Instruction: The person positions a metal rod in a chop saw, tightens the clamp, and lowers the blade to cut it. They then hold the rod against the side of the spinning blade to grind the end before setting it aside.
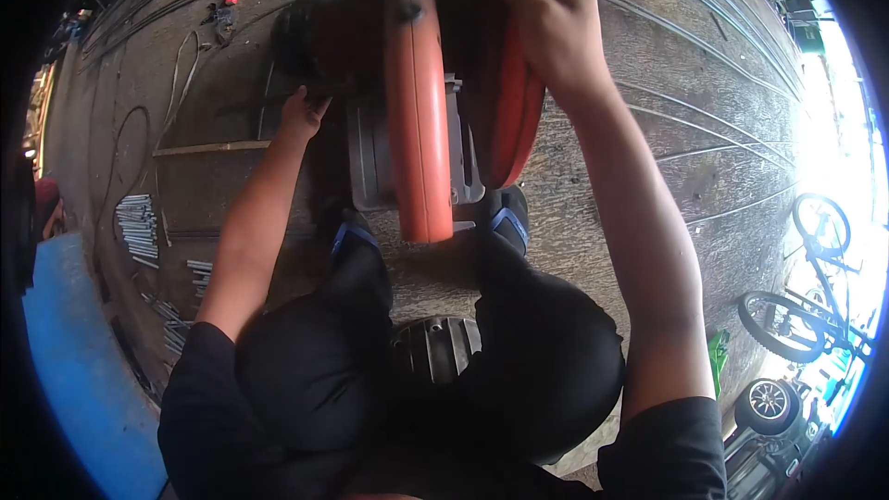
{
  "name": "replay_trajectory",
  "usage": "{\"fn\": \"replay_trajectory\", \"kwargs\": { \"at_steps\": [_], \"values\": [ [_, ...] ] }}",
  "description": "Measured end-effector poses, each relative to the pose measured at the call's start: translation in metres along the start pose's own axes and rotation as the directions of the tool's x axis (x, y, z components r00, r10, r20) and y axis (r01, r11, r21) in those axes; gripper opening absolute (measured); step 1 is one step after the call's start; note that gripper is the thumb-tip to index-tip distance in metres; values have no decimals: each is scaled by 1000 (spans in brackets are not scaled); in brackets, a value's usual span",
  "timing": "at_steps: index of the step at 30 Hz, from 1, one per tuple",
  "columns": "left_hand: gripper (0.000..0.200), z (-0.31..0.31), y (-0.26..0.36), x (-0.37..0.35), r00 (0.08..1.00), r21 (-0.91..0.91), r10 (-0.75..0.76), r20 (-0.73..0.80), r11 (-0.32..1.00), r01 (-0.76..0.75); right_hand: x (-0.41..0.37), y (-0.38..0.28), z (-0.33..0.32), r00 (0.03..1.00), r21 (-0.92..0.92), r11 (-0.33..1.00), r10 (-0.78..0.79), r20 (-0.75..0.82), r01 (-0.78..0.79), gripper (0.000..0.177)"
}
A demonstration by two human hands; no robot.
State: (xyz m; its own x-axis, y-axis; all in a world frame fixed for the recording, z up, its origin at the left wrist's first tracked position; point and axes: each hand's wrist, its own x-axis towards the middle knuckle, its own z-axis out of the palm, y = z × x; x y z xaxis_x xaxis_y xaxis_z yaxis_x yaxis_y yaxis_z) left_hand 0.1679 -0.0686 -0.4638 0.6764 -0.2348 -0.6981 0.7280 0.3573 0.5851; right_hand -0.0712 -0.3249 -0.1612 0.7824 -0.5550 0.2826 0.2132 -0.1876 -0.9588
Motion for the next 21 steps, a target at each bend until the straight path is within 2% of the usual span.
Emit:
{"fn": "replay_trajectory", "kwargs": {
  "at_steps": [1,2,3,4,5,6,8,10,11,13,15,17,19,20,21],
  "values": [
    [26,-2,1,0,999,-4,-6,50,1000,7,-9,4,2,1000,-19,1000,-16,-10,16,57],
    [26,-32,-9,50,999,-1,-8,44,1000,8,-17,6,4,999,-38,999,-31,-20,31,54],
    [31,-60,-22,99,922,532,279,267,755,-382,-24,7,5,998,-82,995,-64,-3,63,57],
    [37,-68,-16,99,741,746,335,581,143,-650,-29,8,6,999,-80,995,-54,2,54,57],
    [37,-75,-19,97,748,752,335,573,147,-643,-33,8,8,997,-99,993,-71,-8,70,57],
    [42,-75,-18,100,747,783,313,586,17,-621,-36,10,9,996,-119,989,-88,-18,86,58],
    [52,-45,-5,51,752,795,260,605,-248,-554,-43,11,11,997,-98,992,-77,-4,76,59],
    [62,-13,12,-5,763,733,199,615,-500,-461,-48,15,11,998,-77,995,-68,6,69,60],
    [62,-12,11,-5,765,735,199,613,-500,-458,-51,18,11,994,-103,989,-107,15,108,60],
    [59,-7,10,0,868,849,237,435,-428,-309,-57,26,8,990,-132,981,-142,24,144,61],
    [59,-10,9,5,862,842,234,450,-432,-323,-61,33,4,967,-297,920,-240,86,255,62],
    [59,-13,9,8,852,830,226,472,-440,-343,-63,34,5,965,-305,916,-249,83,262,62],
    [61,-16,7,9,796,820,302,525,-428,-379,-63,35,4,956,-360,886,-280,89,293,61],
    [61,-22,8,17,791,811,290,538,-433,-393,-64,33,3,957,-371,883,-281,75,288,61],
    [62,-31,10,29,783,749,228,578,-528,-400,-64,31,4,958,-362,888,-277,70,283,61]
  ]
}}
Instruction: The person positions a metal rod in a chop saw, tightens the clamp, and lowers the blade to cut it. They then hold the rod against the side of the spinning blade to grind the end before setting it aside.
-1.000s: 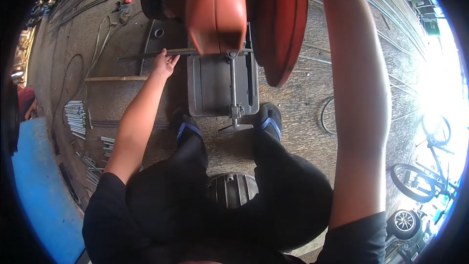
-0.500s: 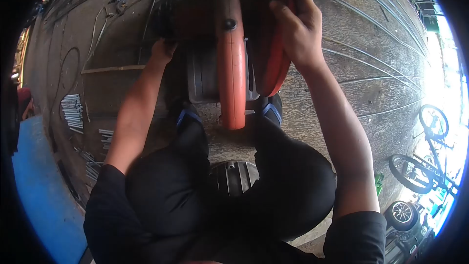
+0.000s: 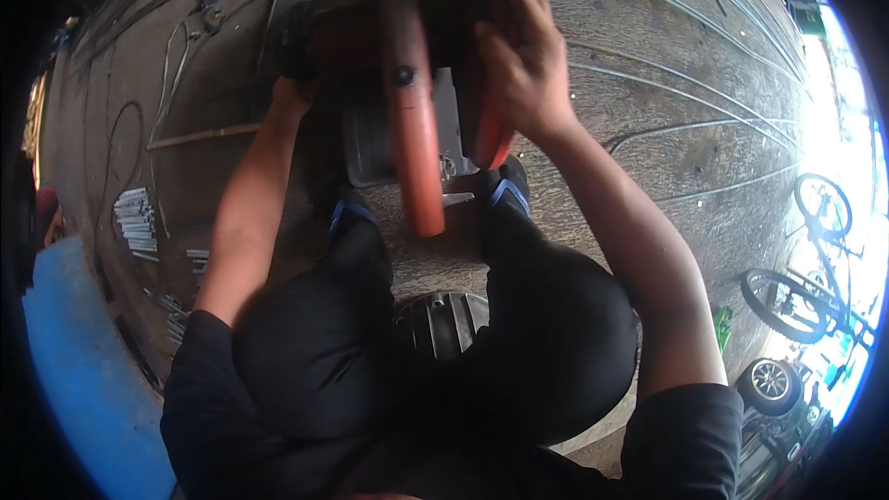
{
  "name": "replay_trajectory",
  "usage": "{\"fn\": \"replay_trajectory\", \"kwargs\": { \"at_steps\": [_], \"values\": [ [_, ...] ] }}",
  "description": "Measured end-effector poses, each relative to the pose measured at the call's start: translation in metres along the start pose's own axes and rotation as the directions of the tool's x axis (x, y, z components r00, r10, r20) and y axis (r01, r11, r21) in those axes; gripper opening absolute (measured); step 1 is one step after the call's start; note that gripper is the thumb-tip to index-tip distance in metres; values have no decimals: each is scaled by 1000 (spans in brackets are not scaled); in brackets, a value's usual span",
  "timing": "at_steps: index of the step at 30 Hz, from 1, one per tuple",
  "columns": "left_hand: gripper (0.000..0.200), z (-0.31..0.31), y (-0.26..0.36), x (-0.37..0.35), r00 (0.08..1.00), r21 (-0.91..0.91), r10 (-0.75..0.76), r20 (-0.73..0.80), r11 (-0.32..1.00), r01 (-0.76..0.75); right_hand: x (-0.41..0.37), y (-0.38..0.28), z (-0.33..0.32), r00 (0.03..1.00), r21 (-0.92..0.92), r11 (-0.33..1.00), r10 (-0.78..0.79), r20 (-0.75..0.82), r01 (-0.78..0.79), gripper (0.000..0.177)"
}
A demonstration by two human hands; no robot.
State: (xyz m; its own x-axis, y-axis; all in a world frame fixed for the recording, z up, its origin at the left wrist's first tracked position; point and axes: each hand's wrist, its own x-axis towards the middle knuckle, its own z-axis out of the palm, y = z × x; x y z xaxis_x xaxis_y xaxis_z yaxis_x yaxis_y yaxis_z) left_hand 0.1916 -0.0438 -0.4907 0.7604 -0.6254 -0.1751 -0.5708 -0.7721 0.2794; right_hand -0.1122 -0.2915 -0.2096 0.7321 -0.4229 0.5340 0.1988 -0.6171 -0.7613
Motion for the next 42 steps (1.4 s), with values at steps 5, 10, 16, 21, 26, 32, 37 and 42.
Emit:
{"fn": "replay_trajectory", "kwargs": {
  "at_steps": [5,10,16,21,26,32,37,42],
  "values": [
    [60,-74,126,-48,965,474,263,-7,850,-228,-2,-22,-7,987,-7,987,161,2,-161,64],
    [54,-169,294,-114,782,898,623,22,332,-289,-18,7,0,993,63,998,-2,-120,10,63],
    [54,-149,341,-118,650,913,738,181,120,-390,-41,6,0,977,43,998,-40,-211,50,74],
    [55,-150,314,-144,695,895,671,258,105,-434,-46,7,1,969,60,997,-24,-245,39,74],
    [56,-151,294,-154,757,887,592,277,145,-438,-47,8,4,964,55,998,-9,-267,25,63],
    [57,-154,258,-151,835,877,474,281,227,-424,-47,8,5,964,54,998,-8,-266,23,63],
    [58,-142,237,-122,914,874,316,254,330,-357,-47,9,1,969,80,996,-27,-244,48,69],
    [60,-115,230,-66,981,878,75,176,439,-191,-43,10,1,971,3,998,-59,-231,61,75]
  ]
}}
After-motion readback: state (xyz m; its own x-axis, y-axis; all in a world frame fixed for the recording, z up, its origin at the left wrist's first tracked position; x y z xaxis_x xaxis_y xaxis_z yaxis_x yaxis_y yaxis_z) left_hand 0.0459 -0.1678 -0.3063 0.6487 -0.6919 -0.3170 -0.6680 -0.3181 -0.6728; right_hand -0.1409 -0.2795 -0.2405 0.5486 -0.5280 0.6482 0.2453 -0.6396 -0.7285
